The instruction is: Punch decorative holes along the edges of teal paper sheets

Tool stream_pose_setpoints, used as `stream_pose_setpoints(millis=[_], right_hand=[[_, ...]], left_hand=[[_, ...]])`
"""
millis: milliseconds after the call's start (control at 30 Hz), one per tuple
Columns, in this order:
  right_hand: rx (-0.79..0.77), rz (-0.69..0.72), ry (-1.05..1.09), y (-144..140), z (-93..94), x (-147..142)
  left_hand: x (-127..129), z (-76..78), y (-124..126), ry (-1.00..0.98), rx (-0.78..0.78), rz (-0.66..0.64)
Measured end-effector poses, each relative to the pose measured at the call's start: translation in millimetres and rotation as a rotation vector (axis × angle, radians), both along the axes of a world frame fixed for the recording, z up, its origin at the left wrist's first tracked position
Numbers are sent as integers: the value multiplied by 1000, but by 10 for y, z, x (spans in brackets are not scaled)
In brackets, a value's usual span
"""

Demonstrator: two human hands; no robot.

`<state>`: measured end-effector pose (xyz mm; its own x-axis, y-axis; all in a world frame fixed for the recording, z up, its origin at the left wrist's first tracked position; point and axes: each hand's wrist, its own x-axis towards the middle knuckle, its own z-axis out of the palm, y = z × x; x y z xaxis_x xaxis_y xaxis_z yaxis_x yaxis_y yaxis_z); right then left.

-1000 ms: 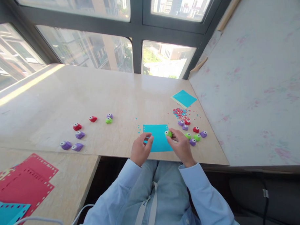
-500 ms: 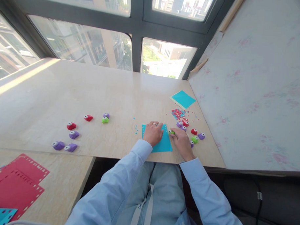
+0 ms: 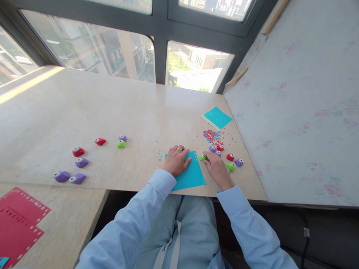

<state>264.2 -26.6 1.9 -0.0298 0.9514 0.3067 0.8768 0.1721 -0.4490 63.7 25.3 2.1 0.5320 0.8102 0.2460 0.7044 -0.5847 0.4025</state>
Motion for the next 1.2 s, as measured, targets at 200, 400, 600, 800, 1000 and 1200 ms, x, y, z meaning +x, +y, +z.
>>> stream_pose_setpoints(millis=[200,400,600,800,1000,1200], right_hand=[[-26,32,-11,115,42,-40],[-38,58,6,206,44,-53],[-70,68,14,199,49,-43],[-85,97,4,149,86,-6],[-87,111,-2,107,85,0],[-33,67,20,4,155,-113]], left_hand=[[0,5,-6,20,11,8],[7,1,-6,-13,12,24],[4,-6,-2,-49,2,38],[-5,-26,6,-73,9,43],[-5,-10,3,-58,5,27],[-3,-9,4,-55,6,20]])
